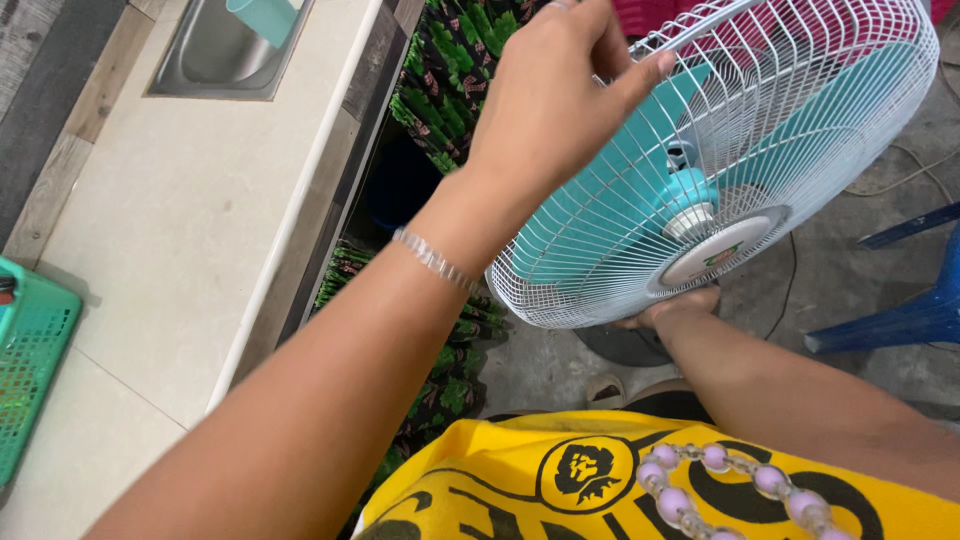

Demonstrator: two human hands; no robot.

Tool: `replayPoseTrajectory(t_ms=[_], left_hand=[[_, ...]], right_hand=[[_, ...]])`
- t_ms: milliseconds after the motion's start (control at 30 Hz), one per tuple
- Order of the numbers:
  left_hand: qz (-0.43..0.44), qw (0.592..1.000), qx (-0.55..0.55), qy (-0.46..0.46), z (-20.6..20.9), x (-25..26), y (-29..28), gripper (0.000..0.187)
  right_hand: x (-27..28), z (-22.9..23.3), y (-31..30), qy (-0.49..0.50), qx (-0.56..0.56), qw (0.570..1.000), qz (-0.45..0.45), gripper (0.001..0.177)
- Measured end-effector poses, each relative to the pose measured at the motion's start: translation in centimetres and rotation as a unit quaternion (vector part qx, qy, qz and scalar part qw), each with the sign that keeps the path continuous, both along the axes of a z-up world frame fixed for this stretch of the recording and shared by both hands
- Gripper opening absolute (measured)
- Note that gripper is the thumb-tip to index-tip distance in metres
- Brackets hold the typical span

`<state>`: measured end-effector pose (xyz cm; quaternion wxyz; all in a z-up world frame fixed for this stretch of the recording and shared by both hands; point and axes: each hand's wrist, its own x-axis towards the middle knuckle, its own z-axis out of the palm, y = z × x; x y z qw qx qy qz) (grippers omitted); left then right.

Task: The person assembles a standing fan by attaching the front and rear wire cages to the fan head. They align and secure the cages around the blades, ensuring the fan is fully enclosed.

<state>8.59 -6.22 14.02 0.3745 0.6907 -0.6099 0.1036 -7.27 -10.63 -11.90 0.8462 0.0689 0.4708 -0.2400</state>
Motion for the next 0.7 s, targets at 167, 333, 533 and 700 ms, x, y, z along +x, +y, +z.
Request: replayPoseTrajectory(t_ms=[167, 333, 533, 700], left_hand=[[-0.078, 0.996, -0.03, 0.019, -0.9, 1.4, -2.9, 0.02], [-0.07, 0.997, 0.004, 0.014, -1.3, 1.5, -4.0, 0.013], [-0.014, 0.992, -0.027, -0.126, -1.7, -0.4, -2.8, 0.019], [-0.016, 0.993, -0.015, -0.114, -1.8, -0.6, -2.1, 0.012]], right_hand=[[-0.1, 1.1, 0.3, 0.036, 0.018, 0.999, 0.005, 0.073], [0.4, 1.5, 0.8, 0.033, 0.032, 0.999, 0.009, 0.071], [0.8, 1.1, 1.0, 0.04, 0.037, 0.998, 0.016, 0.068], [1.2, -0.5, 0.8, 0.056, 0.051, 0.997, 0.017, 0.066]])
